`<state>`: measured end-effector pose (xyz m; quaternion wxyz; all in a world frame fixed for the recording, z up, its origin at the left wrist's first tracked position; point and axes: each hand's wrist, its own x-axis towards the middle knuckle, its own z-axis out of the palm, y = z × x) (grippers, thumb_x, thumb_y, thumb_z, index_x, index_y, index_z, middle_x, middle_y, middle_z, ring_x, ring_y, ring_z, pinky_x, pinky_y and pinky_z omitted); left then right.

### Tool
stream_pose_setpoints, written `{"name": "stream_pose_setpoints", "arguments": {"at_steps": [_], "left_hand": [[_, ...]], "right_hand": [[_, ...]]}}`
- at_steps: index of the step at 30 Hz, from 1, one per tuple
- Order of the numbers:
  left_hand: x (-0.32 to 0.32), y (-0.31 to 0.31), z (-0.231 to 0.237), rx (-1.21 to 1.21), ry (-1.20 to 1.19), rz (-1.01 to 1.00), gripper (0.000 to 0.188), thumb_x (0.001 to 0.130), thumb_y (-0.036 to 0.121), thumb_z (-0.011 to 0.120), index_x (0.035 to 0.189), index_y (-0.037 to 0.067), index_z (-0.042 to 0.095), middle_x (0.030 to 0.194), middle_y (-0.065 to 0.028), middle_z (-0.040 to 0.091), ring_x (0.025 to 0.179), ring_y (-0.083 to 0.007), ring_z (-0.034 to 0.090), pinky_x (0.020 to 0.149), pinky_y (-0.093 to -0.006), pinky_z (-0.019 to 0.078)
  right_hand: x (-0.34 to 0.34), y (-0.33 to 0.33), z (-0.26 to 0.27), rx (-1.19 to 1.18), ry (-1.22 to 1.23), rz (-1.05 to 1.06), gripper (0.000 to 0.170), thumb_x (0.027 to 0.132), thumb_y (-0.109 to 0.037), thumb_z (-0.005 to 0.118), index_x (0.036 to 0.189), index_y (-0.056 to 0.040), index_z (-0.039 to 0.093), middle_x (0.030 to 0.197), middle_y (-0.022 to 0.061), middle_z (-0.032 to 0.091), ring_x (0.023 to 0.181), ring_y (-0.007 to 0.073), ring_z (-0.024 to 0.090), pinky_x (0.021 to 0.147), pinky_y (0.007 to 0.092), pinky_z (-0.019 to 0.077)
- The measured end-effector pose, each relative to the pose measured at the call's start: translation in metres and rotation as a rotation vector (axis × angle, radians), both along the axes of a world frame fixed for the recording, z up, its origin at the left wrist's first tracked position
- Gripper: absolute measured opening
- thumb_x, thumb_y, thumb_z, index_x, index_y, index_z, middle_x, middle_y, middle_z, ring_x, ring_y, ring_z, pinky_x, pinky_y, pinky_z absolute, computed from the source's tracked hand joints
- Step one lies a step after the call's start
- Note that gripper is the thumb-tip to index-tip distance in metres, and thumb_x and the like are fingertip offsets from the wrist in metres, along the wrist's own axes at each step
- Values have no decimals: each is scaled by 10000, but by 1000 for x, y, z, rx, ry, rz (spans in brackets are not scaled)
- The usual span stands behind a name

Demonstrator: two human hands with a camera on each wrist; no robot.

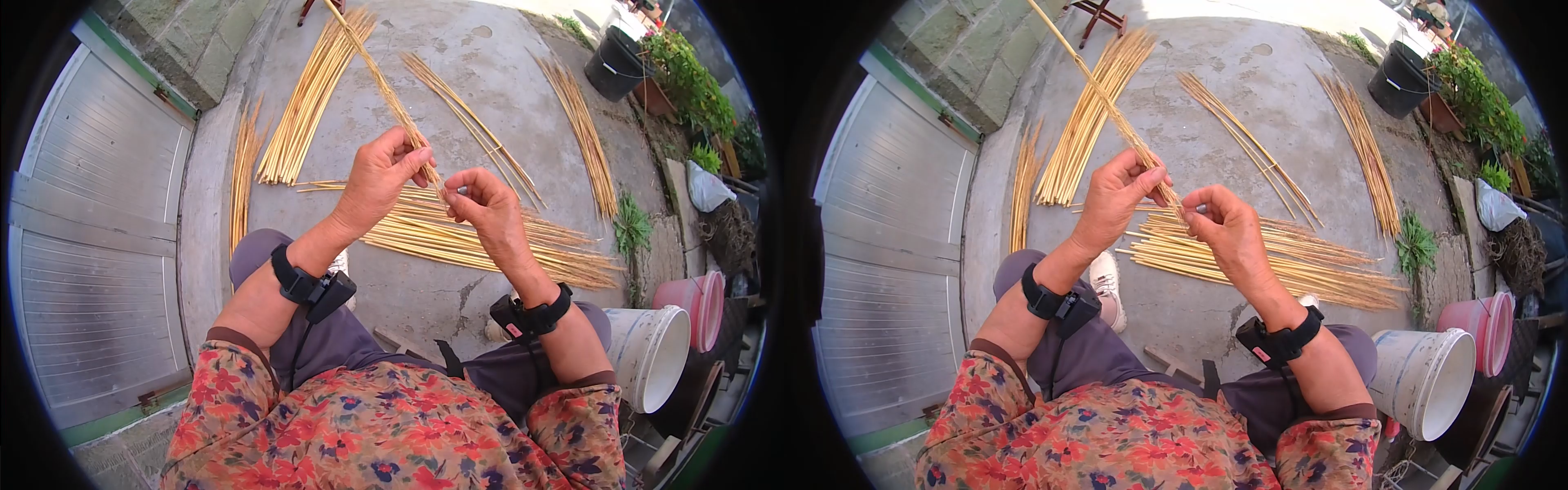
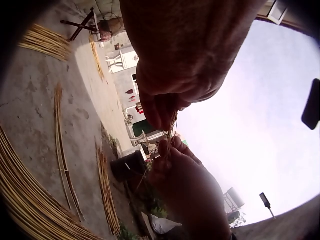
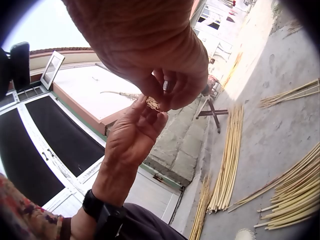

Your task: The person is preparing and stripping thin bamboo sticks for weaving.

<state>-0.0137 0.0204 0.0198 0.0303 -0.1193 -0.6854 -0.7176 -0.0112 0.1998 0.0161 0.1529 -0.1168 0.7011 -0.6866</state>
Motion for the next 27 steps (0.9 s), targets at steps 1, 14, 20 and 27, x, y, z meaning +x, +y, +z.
{"name": "stream_pose_setpoints", "arguments": {"at_steps": [1,14,20,27], "left_hand": [[0,0,0,-5,0,1,143,889,127,530,958,2,527,820,-64,600,729,-109,592,641,-234,507],[6,4,0,-109,57,9,143,889,130,532,940,-3,539,807,-53,593,722,-101,579,640,-232,499],[-3,-12,9,115,45,111,131,890,128,527,922,2,543,810,-62,585,705,-112,578,632,-248,511],[-3,-20,8,183,-48,110,137,895,135,520,923,3,539,818,-66,577,717,-127,575,622,-265,514]], "right_hand": [[-1,0,0,-24,-23,-7,106,818,-37,594,913,-3,563,711,-12,554,622,34,492,552,182,417],[-6,1,-6,37,-42,-23,105,778,-18,579,879,9,571,698,-10,553,606,40,483,529,189,392],[-2,13,-15,211,16,147,74,781,-51,589,841,-8,587,652,-9,542,588,50,483,521,216,388],[21,20,-10,348,-87,445,98,814,-96,616,868,-22,582,734,11,591,678,72,553,601,209,438]]}}
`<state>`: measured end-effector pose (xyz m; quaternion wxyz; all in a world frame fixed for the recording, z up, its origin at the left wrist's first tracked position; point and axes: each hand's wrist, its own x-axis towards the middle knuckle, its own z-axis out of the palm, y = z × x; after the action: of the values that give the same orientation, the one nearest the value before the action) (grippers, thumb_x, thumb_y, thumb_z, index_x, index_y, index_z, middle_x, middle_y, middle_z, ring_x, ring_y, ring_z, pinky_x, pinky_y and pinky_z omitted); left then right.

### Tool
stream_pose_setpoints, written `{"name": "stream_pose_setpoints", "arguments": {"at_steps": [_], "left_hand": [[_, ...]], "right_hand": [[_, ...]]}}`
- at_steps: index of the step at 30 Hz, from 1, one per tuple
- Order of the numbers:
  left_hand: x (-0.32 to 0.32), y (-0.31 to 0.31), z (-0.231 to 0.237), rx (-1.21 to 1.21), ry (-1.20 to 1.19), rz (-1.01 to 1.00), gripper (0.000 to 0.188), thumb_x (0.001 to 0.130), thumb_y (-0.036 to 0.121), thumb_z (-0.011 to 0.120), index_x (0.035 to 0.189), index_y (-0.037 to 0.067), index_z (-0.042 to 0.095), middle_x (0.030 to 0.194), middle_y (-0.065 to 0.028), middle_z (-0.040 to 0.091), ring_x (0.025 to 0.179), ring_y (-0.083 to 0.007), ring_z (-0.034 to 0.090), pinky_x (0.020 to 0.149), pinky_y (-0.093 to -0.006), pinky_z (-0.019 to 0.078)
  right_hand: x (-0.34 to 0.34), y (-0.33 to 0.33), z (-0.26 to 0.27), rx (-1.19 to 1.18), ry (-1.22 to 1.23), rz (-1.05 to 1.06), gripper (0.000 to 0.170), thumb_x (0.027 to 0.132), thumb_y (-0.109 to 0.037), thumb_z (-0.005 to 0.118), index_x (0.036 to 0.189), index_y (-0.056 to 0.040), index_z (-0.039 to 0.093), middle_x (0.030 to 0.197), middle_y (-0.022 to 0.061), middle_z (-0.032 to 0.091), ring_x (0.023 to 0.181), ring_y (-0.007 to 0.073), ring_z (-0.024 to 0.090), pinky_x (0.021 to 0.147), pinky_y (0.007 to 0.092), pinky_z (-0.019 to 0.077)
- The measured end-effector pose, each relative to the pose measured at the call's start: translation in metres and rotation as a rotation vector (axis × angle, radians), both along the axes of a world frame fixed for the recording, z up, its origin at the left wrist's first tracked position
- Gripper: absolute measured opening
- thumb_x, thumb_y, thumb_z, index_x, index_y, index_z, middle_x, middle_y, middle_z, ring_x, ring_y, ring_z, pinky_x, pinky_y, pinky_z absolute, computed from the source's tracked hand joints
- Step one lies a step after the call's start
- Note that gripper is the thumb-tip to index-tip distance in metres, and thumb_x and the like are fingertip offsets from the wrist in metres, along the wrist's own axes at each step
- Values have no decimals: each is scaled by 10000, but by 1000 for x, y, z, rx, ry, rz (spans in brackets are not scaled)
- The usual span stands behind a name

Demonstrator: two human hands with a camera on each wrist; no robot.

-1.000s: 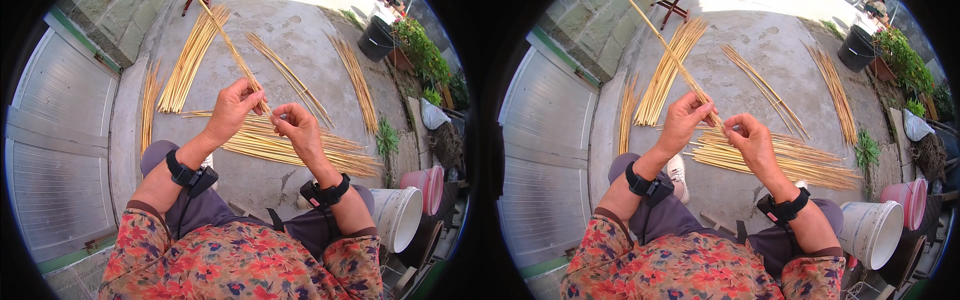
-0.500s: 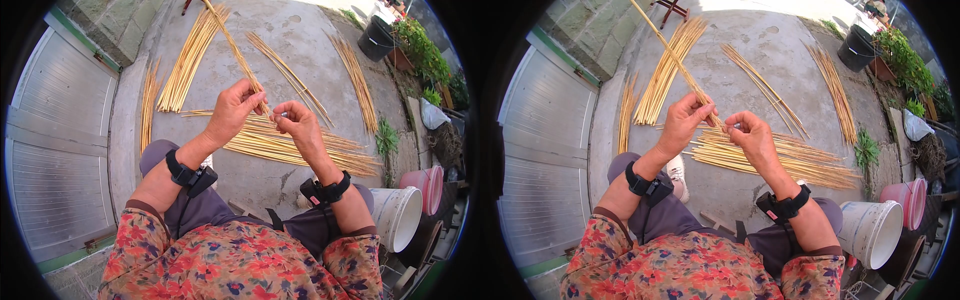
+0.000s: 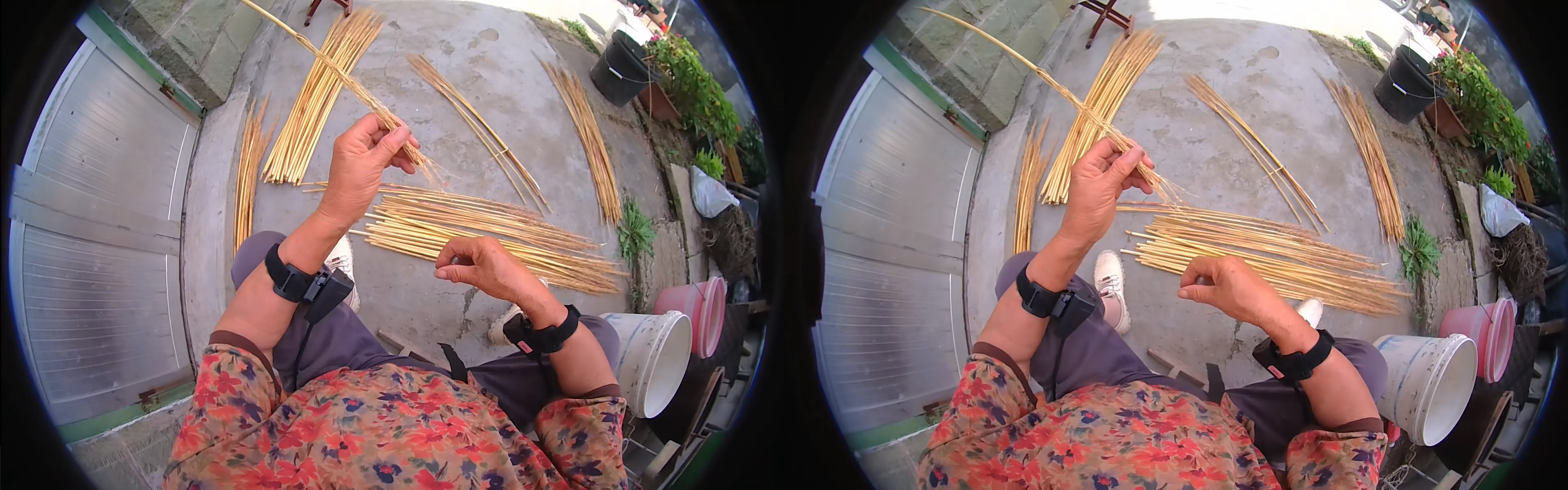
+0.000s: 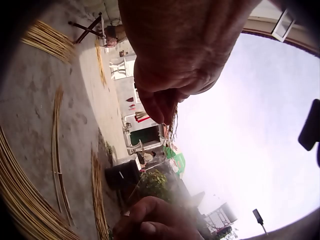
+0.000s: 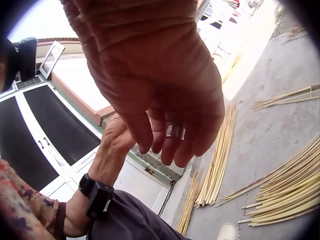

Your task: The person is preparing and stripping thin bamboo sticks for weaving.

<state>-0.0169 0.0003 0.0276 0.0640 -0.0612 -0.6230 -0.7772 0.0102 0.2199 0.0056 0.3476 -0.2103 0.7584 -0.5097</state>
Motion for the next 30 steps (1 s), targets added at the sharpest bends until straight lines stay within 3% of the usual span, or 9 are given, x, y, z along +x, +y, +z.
{"name": "stream_pose_setpoints", "arguments": {"at_steps": [2,6,13,15,18,30], "left_hand": [[0,2,-1,13,3,-16,136,895,134,519,925,3,537,818,-67,575,718,-128,575,619,-264,514],[-2,12,-2,17,9,-65,132,895,133,520,931,7,534,823,-69,575,730,-129,575,618,-265,511],[0,21,-3,2,-4,-123,132,901,136,511,951,15,529,830,-65,579,764,-125,577,656,-259,502],[0,22,-4,0,-2,-129,130,901,134,510,953,16,529,834,-66,582,763,-124,579,655,-258,504],[1,24,-5,-19,-2,-137,127,901,132,510,955,19,529,838,-66,588,757,-123,585,653,-256,507],[2,20,-4,-70,25,-122,129,901,138,510,948,21,533,828,-58,595,735,-113,593,656,-250,511]], "right_hand": [[-9,4,-2,-289,-75,-355,114,832,-83,604,919,-19,567,816,40,617,741,104,584,689,215,477],[-15,1,10,-500,-46,-556,128,828,-43,589,949,-22,550,873,78,634,795,130,605,717,233,490],[-16,-2,18,-535,-5,-629,228,841,-80,572,1043,4,508,906,94,624,813,124,592,739,231,474],[-15,-4,22,-493,-172,-588,326,834,-104,591,1109,22,469,905,93,623,818,128,590,740,233,469],[-14,-7,19,-558,-215,-542,363,829,-100,600,1131,40,454,895,87,623,814,123,590,724,225,469],[-18,-11,13,-607,-243,-507,345,814,-64,607,1123,19,478,886,78,623,808,108,589,719,226,479]]}}
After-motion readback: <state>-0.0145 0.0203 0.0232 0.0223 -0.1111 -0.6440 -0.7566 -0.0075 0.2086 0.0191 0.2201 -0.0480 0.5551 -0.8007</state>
